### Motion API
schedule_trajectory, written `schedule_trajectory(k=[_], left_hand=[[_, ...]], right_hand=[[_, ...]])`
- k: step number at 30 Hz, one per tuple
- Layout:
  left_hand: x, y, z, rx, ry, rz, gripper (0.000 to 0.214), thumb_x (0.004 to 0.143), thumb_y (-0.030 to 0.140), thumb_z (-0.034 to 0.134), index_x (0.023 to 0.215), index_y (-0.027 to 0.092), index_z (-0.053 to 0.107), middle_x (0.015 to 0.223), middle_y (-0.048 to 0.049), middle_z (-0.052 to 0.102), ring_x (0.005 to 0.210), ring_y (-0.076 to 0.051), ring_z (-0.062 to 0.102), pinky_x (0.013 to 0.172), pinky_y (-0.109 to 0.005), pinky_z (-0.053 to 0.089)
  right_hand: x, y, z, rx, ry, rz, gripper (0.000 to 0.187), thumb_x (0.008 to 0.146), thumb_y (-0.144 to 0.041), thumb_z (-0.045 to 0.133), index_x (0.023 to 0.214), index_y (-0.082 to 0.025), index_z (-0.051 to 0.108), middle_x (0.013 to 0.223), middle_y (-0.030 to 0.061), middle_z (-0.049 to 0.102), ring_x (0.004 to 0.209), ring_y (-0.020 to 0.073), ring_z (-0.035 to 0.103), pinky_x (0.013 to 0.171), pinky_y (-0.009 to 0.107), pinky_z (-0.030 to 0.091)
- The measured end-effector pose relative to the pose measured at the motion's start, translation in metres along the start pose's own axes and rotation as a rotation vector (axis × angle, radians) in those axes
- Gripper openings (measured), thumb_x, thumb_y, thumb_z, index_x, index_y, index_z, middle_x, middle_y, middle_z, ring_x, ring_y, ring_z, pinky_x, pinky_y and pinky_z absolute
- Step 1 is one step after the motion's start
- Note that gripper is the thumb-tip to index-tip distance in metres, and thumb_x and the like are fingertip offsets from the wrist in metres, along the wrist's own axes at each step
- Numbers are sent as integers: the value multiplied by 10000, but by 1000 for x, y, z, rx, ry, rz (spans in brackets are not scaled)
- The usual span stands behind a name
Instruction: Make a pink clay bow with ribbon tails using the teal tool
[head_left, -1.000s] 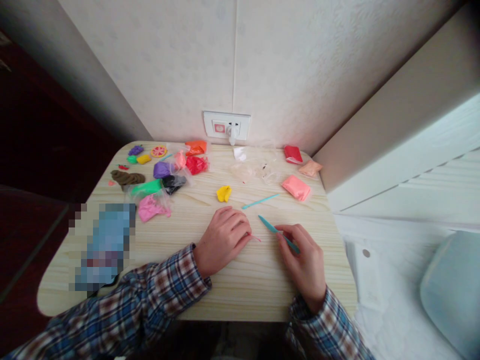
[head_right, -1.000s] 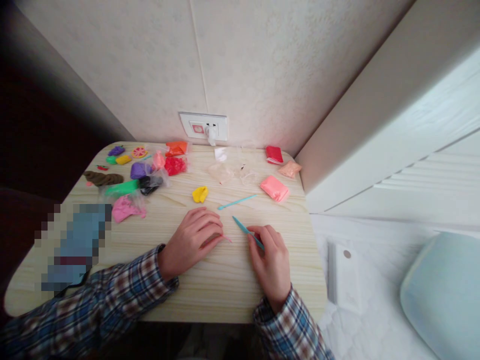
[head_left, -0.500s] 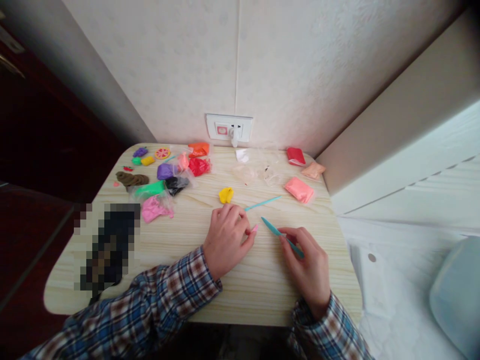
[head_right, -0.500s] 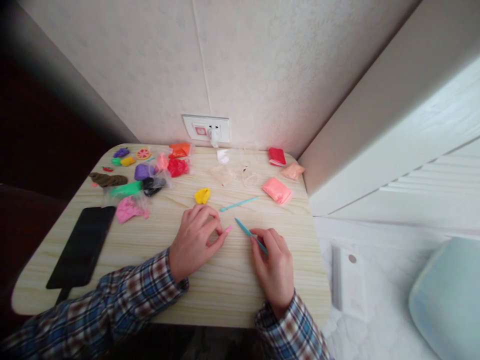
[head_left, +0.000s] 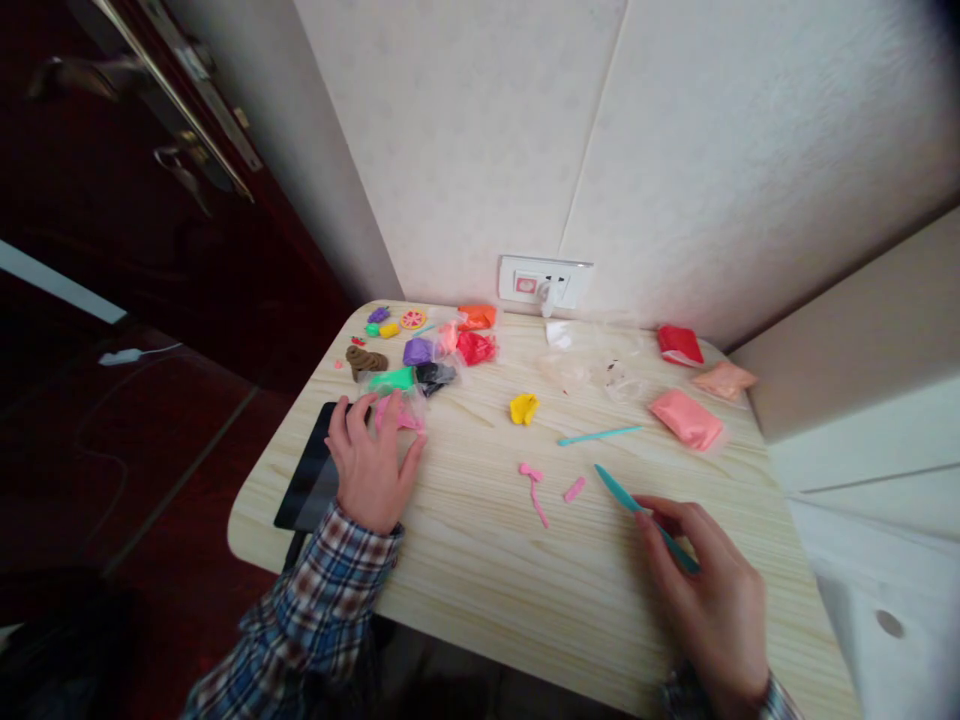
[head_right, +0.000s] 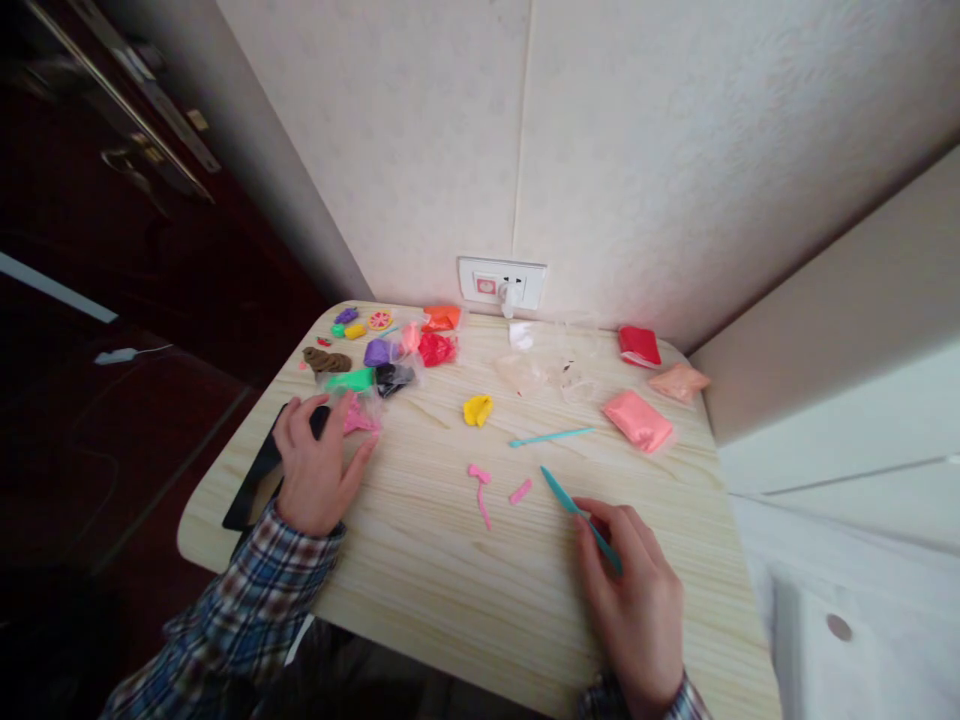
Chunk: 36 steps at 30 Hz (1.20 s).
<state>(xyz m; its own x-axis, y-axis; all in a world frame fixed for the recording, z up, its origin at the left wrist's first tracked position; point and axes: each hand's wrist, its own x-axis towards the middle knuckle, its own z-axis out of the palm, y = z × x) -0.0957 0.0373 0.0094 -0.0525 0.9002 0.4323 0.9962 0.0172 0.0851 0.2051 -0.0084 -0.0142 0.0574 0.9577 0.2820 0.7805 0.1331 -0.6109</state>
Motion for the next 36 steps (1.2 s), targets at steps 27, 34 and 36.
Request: schedule_trajectory(k=[27, 34, 36], left_hand=[[4, 80, 10, -446, -243, 775, 102, 875, 174, 519, 898, 168, 618, 954, -27, 655, 1024, -174, 564, 1047, -470, 316], [2, 86, 7, -415, -223, 844, 162, 889, 220, 498, 994, 150, 600, 1070, -67, 641, 1143, -219, 515, 1051, -502, 305], [1, 88, 8, -406, -229, 861, 189, 890, 234, 497, 1026, 143, 593, 1079, -76, 637, 1155, -228, 507, 1051, -511, 304]], right_hand=[[-13, -8, 6, -8, -7, 18, 252, 885, -331, 466, 1072, -198, 571, 725, 8, 609, 649, 136, 583, 587, 247, 469], [-14, -13, 11, -37, -50, -25, 215, 898, -284, 436, 1051, -203, 564, 818, 32, 654, 731, 154, 599, 646, 276, 473], [-13, -16, 12, -59, -40, -36, 208, 898, -272, 431, 1043, -202, 563, 802, 29, 655, 728, 158, 595, 646, 281, 463]])
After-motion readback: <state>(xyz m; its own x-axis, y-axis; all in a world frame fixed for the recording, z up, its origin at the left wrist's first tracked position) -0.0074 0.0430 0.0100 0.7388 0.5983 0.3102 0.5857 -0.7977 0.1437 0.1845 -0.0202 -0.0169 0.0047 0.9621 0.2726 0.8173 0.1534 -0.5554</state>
